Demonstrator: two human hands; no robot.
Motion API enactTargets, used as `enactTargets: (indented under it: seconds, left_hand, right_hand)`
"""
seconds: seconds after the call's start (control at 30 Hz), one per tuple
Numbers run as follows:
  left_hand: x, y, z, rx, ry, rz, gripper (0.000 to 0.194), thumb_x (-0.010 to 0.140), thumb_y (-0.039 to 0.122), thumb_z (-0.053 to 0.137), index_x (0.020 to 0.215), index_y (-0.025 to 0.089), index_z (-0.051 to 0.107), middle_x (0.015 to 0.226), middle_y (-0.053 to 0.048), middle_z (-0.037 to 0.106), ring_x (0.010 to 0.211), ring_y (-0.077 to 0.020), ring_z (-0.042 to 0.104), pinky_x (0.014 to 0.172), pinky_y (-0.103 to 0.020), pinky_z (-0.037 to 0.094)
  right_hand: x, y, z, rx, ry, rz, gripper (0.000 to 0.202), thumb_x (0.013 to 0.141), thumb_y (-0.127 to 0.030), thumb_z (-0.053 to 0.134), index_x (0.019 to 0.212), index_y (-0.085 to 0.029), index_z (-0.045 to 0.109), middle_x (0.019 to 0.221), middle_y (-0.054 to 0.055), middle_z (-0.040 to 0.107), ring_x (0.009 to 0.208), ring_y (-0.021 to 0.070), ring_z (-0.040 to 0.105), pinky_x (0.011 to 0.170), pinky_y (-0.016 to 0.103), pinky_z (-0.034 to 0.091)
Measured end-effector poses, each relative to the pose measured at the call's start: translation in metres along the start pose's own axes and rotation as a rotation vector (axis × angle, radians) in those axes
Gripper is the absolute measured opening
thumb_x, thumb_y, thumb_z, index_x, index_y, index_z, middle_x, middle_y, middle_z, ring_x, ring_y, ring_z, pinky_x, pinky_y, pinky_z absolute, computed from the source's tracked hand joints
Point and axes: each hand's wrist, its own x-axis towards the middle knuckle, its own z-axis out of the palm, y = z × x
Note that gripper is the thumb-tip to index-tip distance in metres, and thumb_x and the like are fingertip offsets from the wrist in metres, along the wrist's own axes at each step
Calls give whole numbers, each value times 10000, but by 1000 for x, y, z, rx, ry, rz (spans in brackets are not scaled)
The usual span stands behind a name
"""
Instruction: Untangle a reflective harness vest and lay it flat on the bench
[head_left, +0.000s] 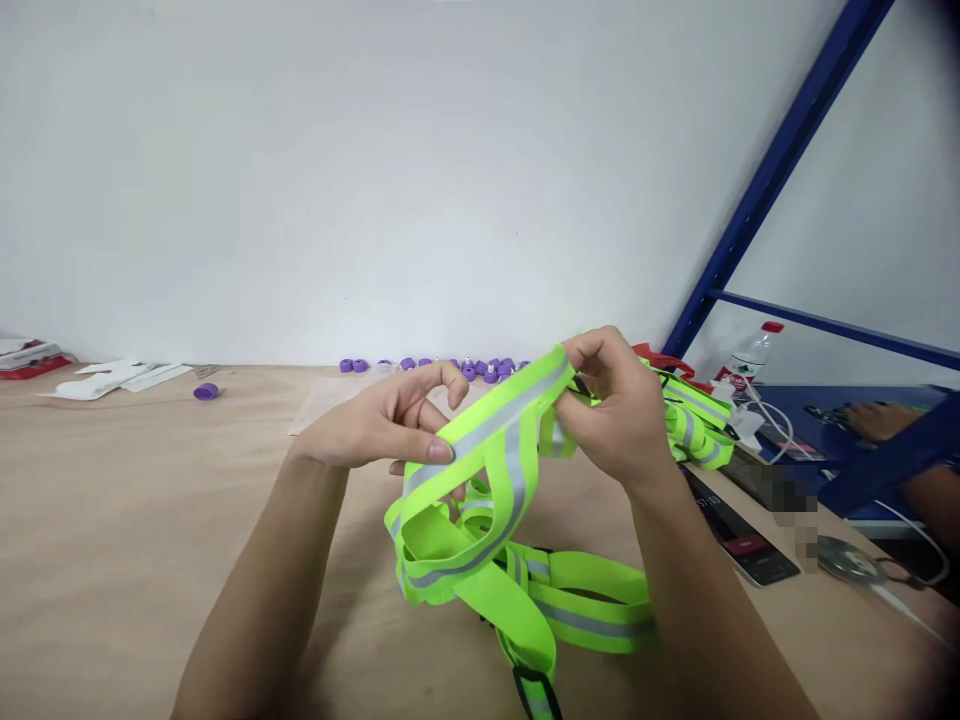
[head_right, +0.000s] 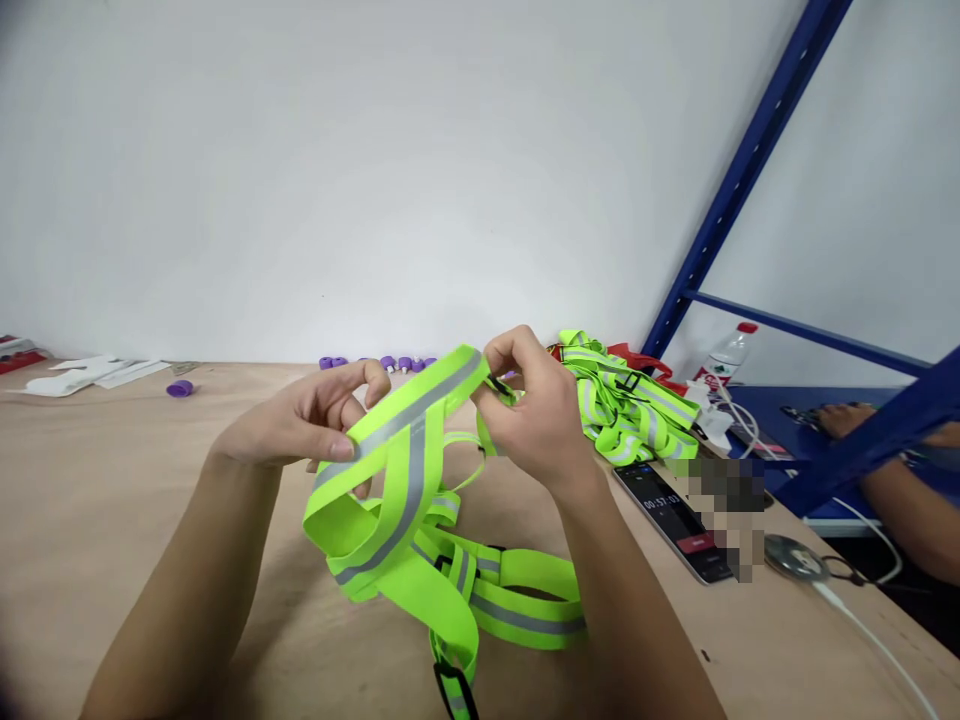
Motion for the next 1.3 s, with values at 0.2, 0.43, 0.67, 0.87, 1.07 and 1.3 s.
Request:
enactTargets:
  seconds: [0.2, 0.43, 0.67, 0.87, 1.07, 1.3]
  left_hand:
    - [-2, 7, 5, 354, 226, -97, 388, 838, 340, 747, 1136, 222, 528, 616, 22, 686, 484, -161, 649, 446, -220, 474]
    - [-14, 19, 13, 1215, 825, 166, 133, 852, 341, 665, 903, 220, 643, 738, 27, 661, 645, -133, 602, 579, -236, 441]
    - [-20, 18, 10, 1514, 1218, 470, 54, 807, 206, 619, 819, 259, 626, 644, 38, 562, 605, -142, 513, 608, -302, 405]
    - [-9, 12, -2, 1456, 1442, 662, 65, 797, 215, 635, 780, 267, 599, 671, 28, 567, 610, -154, 535, 589, -336, 416]
    - [-8, 9, -10, 1497, 1376, 527, 77, 850, 261, 639, 794, 282, 590, 767, 10, 615, 770, -191, 582, 717, -361, 466]
    - [-15, 14, -2, 1156, 844, 233, 162, 808, 390, 721, 756, 249, 661, 685, -11, 630, 675, -189, 582, 580, -294, 459]
  right_hand:
    - [-2, 5, -2, 74, 55, 57, 333, 769, -96, 574, 1030, -263, 452, 831, -19, 624, 703, 164, 635, 618, 300, 501]
    - [3, 1, -10, 15, -15, 59, 511, 780, -125, 617, 1259, -264, 507, 785, -14, 542, 724, 191, 608, 629, 321, 499]
    - [4, -6, -23, 2, -137, -9, 590, 795, -318, 751, 1334, -287, 516, 1059, 55, 606, 942, 238, 632, 779, 373, 545]
    - [1, -7, -33, -44, -215, -75, 370, 859, -259, 646, 1229, -274, 631, 1045, 43, 683, 920, 225, 663, 815, 357, 543]
    - [3, 1, -30, -267, 191, -148, 177, 859, -135, 613, 945, -252, 713, 864, 21, 697, 750, 200, 641, 703, 345, 495]
    - [9, 3, -34, -249, 666, -231, 196, 858, -89, 589, 922, -254, 672, 881, 42, 561, 761, 214, 571, 624, 340, 435]
